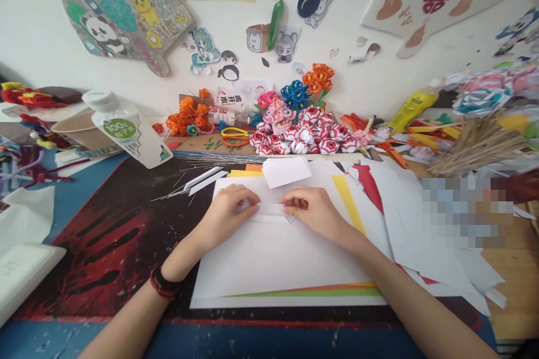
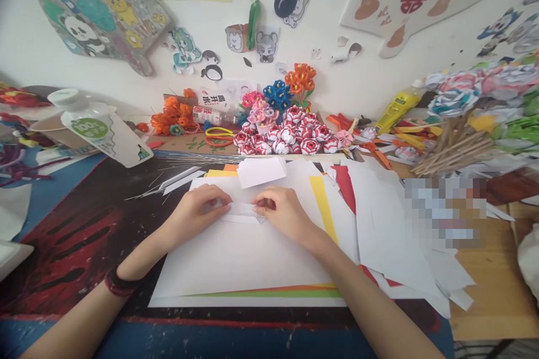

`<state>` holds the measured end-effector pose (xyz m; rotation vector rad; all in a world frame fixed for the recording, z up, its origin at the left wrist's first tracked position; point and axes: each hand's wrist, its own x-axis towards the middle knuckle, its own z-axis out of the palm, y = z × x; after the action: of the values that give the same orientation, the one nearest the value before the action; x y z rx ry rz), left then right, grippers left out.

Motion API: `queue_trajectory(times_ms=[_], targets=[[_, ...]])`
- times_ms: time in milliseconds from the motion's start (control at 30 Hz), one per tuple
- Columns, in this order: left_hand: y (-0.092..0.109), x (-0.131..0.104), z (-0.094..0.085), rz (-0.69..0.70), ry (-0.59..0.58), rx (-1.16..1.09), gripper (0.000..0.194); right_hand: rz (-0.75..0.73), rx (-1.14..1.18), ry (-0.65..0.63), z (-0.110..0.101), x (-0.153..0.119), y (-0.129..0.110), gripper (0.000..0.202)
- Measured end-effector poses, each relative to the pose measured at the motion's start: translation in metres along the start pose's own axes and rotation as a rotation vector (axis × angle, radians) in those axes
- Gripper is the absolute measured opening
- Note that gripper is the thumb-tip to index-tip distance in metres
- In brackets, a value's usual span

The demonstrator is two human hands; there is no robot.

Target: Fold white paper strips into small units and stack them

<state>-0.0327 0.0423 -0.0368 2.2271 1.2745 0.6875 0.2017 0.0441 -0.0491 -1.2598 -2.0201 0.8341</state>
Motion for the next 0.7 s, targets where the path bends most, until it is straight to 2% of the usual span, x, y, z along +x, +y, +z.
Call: queue_trajectory(times_ms=[100,333,533,600,700], targets=[[0.0003,0.0018,0.0003,-0.002,0.008,-0.002,0.012,-0.008,-0.006,0.010,0.0016,0.0000,-0.0003,0.009],[0.0013,0.0029,0.0005,0.044,0.007,-0.018,0.008,-0.141,-0.072,0.021,0.0044,-0.0012,0.0040,0.010],[-0.0008,0.0027,0.0026,0.138,0.027,0.017,0.014,-0.172,-0.090,0.044,0.0064,-0.0023,0.0060,0.008],[-0.0016,0.0026,0.0035,0.175,0.021,0.006,0.019,-0.158,-0.082,0.039,0.0058,-0.0023,0.0049,0.008],[-0.0012,0.0021,0.0046,0.177,0.032,0.009,0.017,-0.061,-0.045,0.020,0.0040,-0.0008,0.0022,0.007]])
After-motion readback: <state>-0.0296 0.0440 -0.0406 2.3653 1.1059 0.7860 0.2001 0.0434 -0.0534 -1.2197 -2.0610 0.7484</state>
